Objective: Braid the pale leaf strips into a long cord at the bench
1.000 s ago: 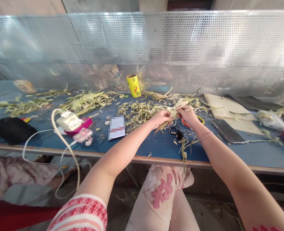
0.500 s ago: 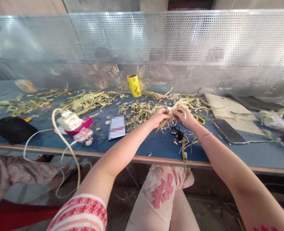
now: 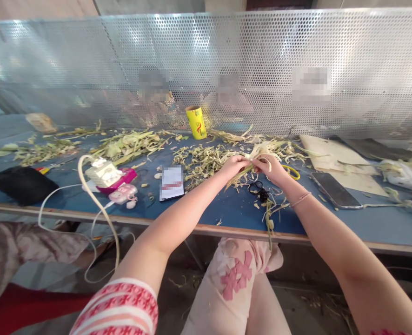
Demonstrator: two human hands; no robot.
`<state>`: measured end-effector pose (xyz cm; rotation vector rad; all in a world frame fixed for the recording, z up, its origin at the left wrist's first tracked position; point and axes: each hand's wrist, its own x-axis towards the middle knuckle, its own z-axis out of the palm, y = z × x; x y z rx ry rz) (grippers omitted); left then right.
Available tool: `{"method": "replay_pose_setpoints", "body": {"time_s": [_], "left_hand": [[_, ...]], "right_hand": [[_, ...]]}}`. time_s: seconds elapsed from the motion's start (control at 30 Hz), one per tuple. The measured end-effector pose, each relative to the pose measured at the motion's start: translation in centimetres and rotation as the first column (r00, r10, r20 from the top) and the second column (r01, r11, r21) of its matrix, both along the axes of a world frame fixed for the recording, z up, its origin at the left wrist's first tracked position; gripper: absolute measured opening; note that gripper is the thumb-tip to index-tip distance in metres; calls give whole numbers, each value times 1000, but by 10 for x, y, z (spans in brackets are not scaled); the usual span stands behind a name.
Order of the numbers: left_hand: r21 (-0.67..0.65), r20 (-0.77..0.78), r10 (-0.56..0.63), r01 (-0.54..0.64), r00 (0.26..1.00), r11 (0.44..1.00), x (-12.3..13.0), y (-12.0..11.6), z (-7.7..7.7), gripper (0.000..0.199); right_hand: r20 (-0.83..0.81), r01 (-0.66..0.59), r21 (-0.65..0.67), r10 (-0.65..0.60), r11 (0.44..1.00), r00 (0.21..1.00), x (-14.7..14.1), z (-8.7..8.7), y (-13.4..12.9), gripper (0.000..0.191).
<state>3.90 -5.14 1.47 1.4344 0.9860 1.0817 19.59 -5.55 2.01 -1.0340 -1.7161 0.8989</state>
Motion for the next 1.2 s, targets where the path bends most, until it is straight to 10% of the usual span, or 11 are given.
{"method": "replay_pose_setpoints", "body": {"time_s": [0.4, 1.2], "left_hand": [[216, -229, 27, 24, 973, 976, -1, -10, 4, 28], [120, -190, 13, 10, 982, 993, 0, 3, -5, 25]], "right_hand": [[278, 0, 73, -20, 997, 960, 2, 8, -6, 17], [293, -1, 163, -48, 987, 955, -1, 9, -12, 22]]}}
